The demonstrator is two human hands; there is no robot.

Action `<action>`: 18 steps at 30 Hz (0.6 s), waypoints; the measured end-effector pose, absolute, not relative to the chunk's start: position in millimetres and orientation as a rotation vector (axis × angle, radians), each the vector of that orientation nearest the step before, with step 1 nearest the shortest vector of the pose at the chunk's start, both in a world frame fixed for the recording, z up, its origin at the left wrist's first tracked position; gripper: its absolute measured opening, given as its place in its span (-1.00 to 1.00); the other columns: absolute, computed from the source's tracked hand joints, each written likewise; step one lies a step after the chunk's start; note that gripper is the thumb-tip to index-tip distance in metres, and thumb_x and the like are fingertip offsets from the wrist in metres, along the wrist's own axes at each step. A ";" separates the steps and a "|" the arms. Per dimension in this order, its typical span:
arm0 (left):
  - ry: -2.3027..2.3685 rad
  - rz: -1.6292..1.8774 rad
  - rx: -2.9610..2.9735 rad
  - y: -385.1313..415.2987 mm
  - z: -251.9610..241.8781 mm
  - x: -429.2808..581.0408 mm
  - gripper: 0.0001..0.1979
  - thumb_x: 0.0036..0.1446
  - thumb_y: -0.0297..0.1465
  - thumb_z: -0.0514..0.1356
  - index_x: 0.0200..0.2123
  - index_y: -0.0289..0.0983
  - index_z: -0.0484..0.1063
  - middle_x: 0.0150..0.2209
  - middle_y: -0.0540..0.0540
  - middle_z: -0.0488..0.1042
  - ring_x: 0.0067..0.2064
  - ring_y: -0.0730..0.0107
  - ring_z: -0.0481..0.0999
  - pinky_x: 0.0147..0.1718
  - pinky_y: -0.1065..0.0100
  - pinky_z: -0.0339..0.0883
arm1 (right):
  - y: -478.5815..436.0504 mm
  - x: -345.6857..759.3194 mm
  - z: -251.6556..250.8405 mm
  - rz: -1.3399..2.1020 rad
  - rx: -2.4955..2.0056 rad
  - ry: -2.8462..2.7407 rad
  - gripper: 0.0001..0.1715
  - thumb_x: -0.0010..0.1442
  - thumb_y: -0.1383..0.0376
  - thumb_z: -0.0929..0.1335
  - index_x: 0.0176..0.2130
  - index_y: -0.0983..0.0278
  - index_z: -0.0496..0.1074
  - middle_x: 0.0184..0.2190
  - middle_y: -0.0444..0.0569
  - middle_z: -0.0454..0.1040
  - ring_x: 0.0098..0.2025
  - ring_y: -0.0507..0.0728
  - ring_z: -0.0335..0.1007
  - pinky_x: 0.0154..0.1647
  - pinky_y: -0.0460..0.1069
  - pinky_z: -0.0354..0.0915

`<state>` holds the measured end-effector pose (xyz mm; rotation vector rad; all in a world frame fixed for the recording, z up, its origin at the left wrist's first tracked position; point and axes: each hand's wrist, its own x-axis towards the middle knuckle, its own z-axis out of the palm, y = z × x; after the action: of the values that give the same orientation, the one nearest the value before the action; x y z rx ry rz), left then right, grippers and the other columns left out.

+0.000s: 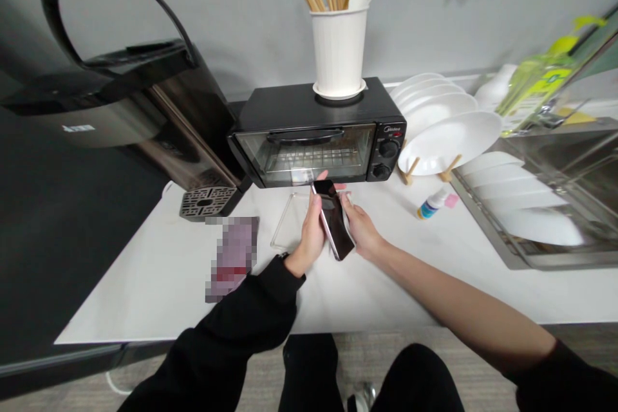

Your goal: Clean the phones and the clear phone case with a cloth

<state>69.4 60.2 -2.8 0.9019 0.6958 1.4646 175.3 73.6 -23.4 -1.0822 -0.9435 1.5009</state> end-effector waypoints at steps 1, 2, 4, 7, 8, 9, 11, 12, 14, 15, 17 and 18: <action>0.699 1.522 0.923 60.3 -1.3 70.2 -0.39 0.36 0.04 0.12 0.38 -0.03 0.25 0.16 -0.09 0.54 0.29 0.15 0.44 0.34 0.12 0.20 | 71.9 175.3 -23.5 1.404 -1.094 -0.955 -0.29 0.18 -0.34 0.33 -0.33 0.23 0.52 -0.41 -0.05 0.56 -0.17 0.20 0.51 -0.13 0.02 0.40; 0.703 1.571 0.940 60.7 0.3 71.0 -0.40 0.38 0.03 0.09 0.38 -0.03 0.26 0.14 -0.09 0.56 0.30 0.16 0.44 0.36 0.12 0.16 | 69.2 175.4 -22.7 1.334 -1.091 -0.954 -0.30 0.22 -0.33 0.30 -0.28 0.22 0.53 -0.33 -0.04 0.58 -0.08 0.22 0.50 -0.04 0.03 0.39; 0.723 1.615 0.914 61.6 3.5 71.8 -0.43 0.41 0.01 0.07 0.38 -0.02 0.26 0.12 -0.07 0.57 0.31 0.19 0.43 0.38 0.14 0.11 | 61.3 175.5 -19.6 1.245 -1.068 -0.967 -0.33 0.29 -0.30 0.26 -0.12 0.18 0.53 -0.13 -0.01 0.60 0.11 0.23 0.44 0.18 0.05 0.31; 0.700 1.567 0.768 58.8 6.1 69.6 -0.44 0.42 0.00 0.06 0.39 0.01 0.22 0.21 -0.07 0.52 0.35 0.14 0.38 0.36 0.07 0.16 | 48.4 175.2 -13.8 1.089 -0.916 -1.409 -0.21 0.35 -0.28 0.21 0.18 0.22 0.43 0.21 0.12 0.46 0.37 0.30 0.23 0.46 0.20 0.06; 0.684 1.531 0.730 56.0 5.9 67.9 -0.43 0.41 0.01 0.05 0.40 0.03 0.20 0.26 -0.07 0.47 0.38 0.10 0.34 0.35 0.02 0.18 | 45.8 175.5 -12.2 0.999 -0.828 -1.651 -0.11 0.33 -0.31 0.21 0.26 0.28 0.36 0.31 0.20 0.37 0.43 0.36 0.14 0.50 0.28 -0.04; 0.672 1.498 0.710 52.4 5.3 65.9 -0.42 0.40 0.03 0.06 0.41 0.05 0.19 0.32 -0.07 0.41 0.41 0.06 0.29 0.35 -0.02 0.19 | 44.6 176.2 -11.1 0.892 -0.736 -1.890 0.00 0.30 -0.34 0.20 0.32 0.34 0.29 0.39 0.28 0.25 0.49 0.41 0.02 0.52 0.35 -0.12; 0.668 1.446 0.719 44.8 2.6 62.2 -0.38 0.35 0.02 0.14 0.41 0.09 0.18 0.42 -0.04 0.27 0.47 0.02 0.17 0.36 -0.06 0.17 | 46.1 178.8 -10.1 0.689 -0.650 -2.180 0.13 0.27 -0.38 0.17 0.39 0.41 0.18 0.48 0.35 0.04 0.55 0.46 -0.21 0.53 0.42 -0.21; 0.676 1.434 0.731 42.2 0.9 60.9 -0.35 0.32 0.00 0.20 0.41 0.09 0.18 0.46 -0.01 0.20 0.50 0.02 0.11 0.38 -0.05 0.14 | 47.9 180.4 -10.3 0.618 -0.677 -2.222 0.14 0.29 -0.38 0.15 0.41 0.42 0.14 0.50 0.35 -0.04 0.57 0.45 -0.30 0.53 0.43 -0.22; 0.682 1.407 0.733 41.6 -2.1 60.0 -0.31 0.28 -0.01 0.25 0.42 0.06 0.19 0.47 -0.01 0.16 0.52 0.00 0.03 0.41 -0.06 0.10 | 51.0 182.4 -11.7 0.527 -0.780 -2.204 0.13 0.33 -0.34 0.13 0.46 0.42 0.04 0.53 0.32 -0.13 0.58 0.46 -0.40 0.53 0.45 -0.25; 0.677 1.384 0.730 43.5 -3.0 60.0 -0.30 0.29 0.02 0.21 0.42 0.04 0.18 0.47 -0.03 0.16 0.52 -0.01 0.01 0.41 -0.07 0.09 | 51.5 182.5 -12.6 0.501 -0.798 -2.197 0.16 0.31 -0.34 0.16 0.48 0.42 0.00 0.53 0.33 -0.15 0.58 0.48 -0.41 0.53 0.46 -0.26; 0.640 1.327 0.733 49.3 -3.4 59.2 -0.26 0.30 0.13 0.12 0.44 0.01 0.15 0.47 -0.08 0.18 0.52 -0.06 0.01 0.39 -0.13 0.10 | 50.8 180.8 -13.1 0.482 -0.683 -2.283 0.30 0.23 -0.37 0.27 0.50 0.46 -0.06 0.52 0.38 -0.12 0.56 0.53 -0.35 0.53 0.46 -0.26; 0.619 1.299 0.739 51.4 -3.0 58.1 -0.24 0.29 0.16 0.10 0.44 0.00 0.14 0.47 -0.11 0.17 0.51 -0.08 0.02 0.38 -0.15 0.12 | 50.3 179.6 -12.3 0.480 -0.576 -2.358 0.35 0.19 -0.37 0.30 0.51 0.47 -0.09 0.51 0.39 -0.10 0.56 0.53 -0.30 0.53 0.44 -0.23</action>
<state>58.1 51.4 -3.0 0.7387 0.6193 1.2991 179.6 50.3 -12.3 -0.5763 -2.3583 0.4803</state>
